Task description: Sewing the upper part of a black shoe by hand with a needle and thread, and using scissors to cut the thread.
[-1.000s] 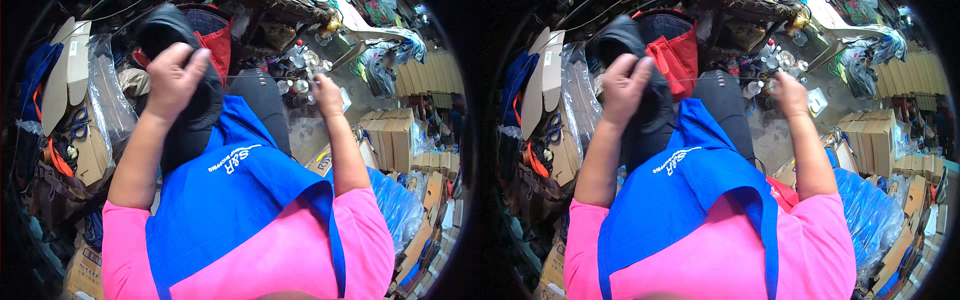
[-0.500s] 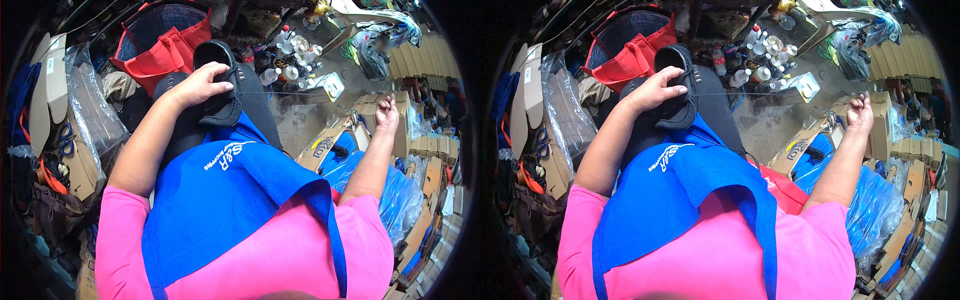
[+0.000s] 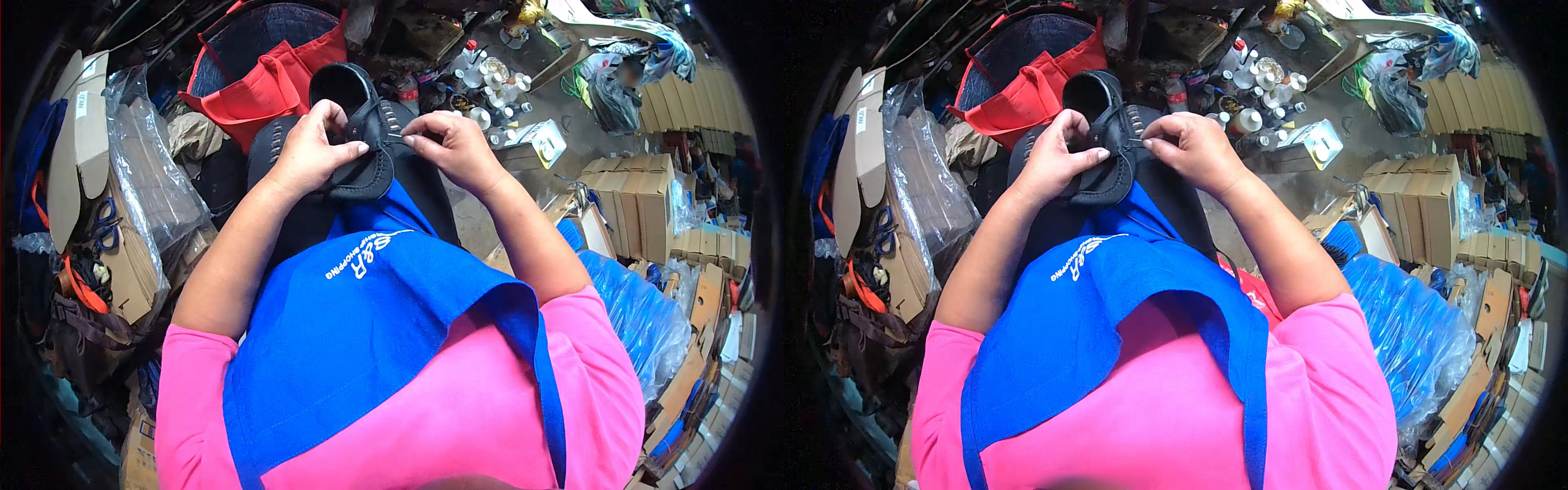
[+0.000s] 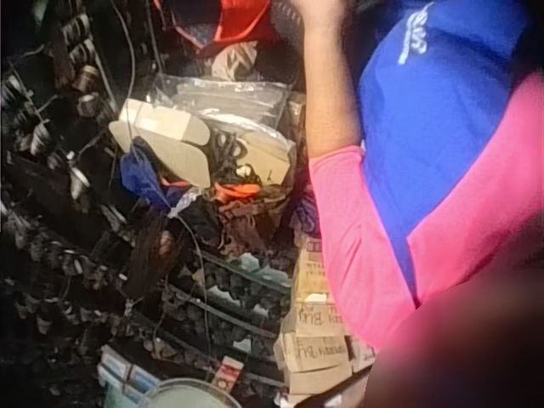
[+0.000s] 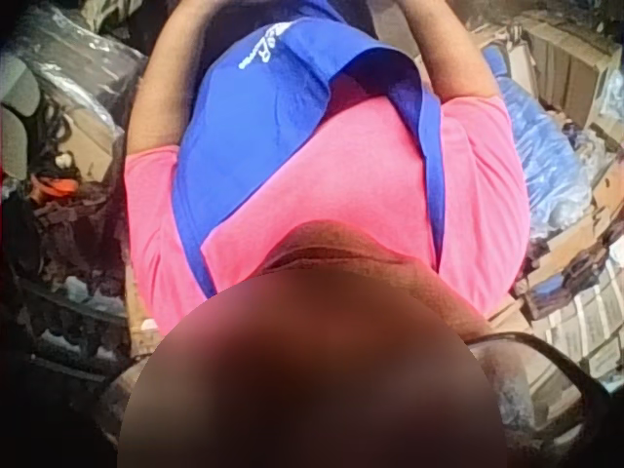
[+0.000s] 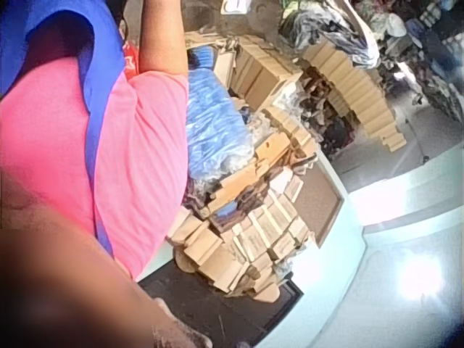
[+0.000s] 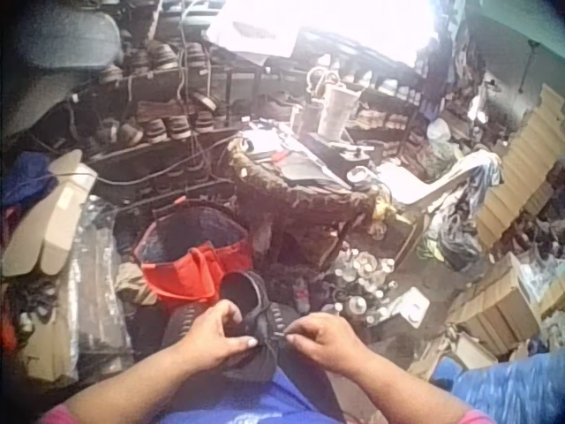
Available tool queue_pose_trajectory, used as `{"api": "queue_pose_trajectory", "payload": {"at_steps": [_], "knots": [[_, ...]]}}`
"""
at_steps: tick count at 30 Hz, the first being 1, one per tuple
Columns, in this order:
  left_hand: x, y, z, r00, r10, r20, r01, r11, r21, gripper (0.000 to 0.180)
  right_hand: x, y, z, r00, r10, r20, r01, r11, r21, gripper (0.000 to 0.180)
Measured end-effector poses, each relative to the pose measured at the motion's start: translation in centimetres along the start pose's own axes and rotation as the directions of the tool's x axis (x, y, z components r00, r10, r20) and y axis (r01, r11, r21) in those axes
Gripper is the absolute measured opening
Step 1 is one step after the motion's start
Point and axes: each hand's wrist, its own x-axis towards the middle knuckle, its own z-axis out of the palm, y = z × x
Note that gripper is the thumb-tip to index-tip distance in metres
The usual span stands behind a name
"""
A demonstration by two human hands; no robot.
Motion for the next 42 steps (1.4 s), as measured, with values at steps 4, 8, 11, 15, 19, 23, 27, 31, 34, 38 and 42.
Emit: {"api": "queue_pose_trajectory", "payload": {"at_steps": [4, 8, 11, 15, 19, 23, 27, 31, 34, 38, 42], "knots": [[0.1, 0.1, 0.0, 1.000, 0.003, -0.005, -0.002, 0.999, 0.052, 0.037, 0.6, 0.5, 0.2, 1.000, 0.011, 0.007, -0.011, 1.000, -0.003, 0.017], [0.0, 0.7, 0.0, 0.997, -0.070, 0.018, 0.070, 0.997, -0.018, 0.035, 0.8, 0.2, 0.3, 0.998, 0.055, 0.041, -0.056, 0.998, 0.026, 0.017], [0.2, 0.1, -0.2, 0.996, -0.089, 0.021, 0.090, 0.995, -0.049, 0.034, 1.0, 0.1, 0.2, 0.998, 0.043, 0.050, -0.044, 0.999, 0.025, 0.017], [0.1, 1.3, -0.5, 0.984, -0.153, 0.091, 0.162, 0.982, -0.098, 0.031, 1.2, 0.0, 0.0, 0.996, 0.035, 0.079, -0.031, 0.998, -0.057, 0.019], [0.6, 1.3, -1.2, 0.992, -0.049, 0.117, 0.037, 0.994, 0.104, 0.026, 1.5, -1.3, -0.4, 0.996, 0.019, 0.087, 0.001, 0.974, -0.227, 0.021], [2.5, 1.1, -1.9, 0.897, 0.322, 0.304, -0.347, 0.937, 0.031, 0.030, 1.8, -0.6, -0.3, 0.993, 0.045, 0.107, -0.020, 0.975, -0.220, 0.021], [4.4, 1.8, -1.6, 0.867, 0.114, 0.485, -0.208, 0.968, 0.143, 0.041, 1.6, 0.1, -1.4, 0.957, 0.222, 0.187, -0.217, 0.975, -0.047, 0.021], [5.6, 2.1, -0.6, 0.842, 0.120, 0.526, -0.230, 0.962, 0.149, 0.048, 0.9, 2.7, -0.7, 0.941, 0.237, 0.241, -0.297, 0.921, 0.252, 0.015], [5.7, 2.6, -0.4, 0.826, 0.143, 0.546, -0.236, 0.966, 0.103, 0.048, 0.7, 3.3, -0.4, 0.937, 0.221, 0.270, -0.322, 0.846, 0.425, 0.012], [6.8, 0.5, -0.7, 0.804, 0.262, 0.534, -0.354, 0.932, 0.076, 0.044, 0.9, 2.6, -0.3, 0.915, 0.271, 0.298, -0.378, 0.835, 0.399, 0.013], [6.6, 3.7, -0.8, 0.833, 0.074, 0.548, -0.289, 0.903, 0.319, 0.036, 0.5, 2.8, -0.6, 0.912, 0.285, 0.293, -0.398, 0.785, 0.474, 0.016]]}}
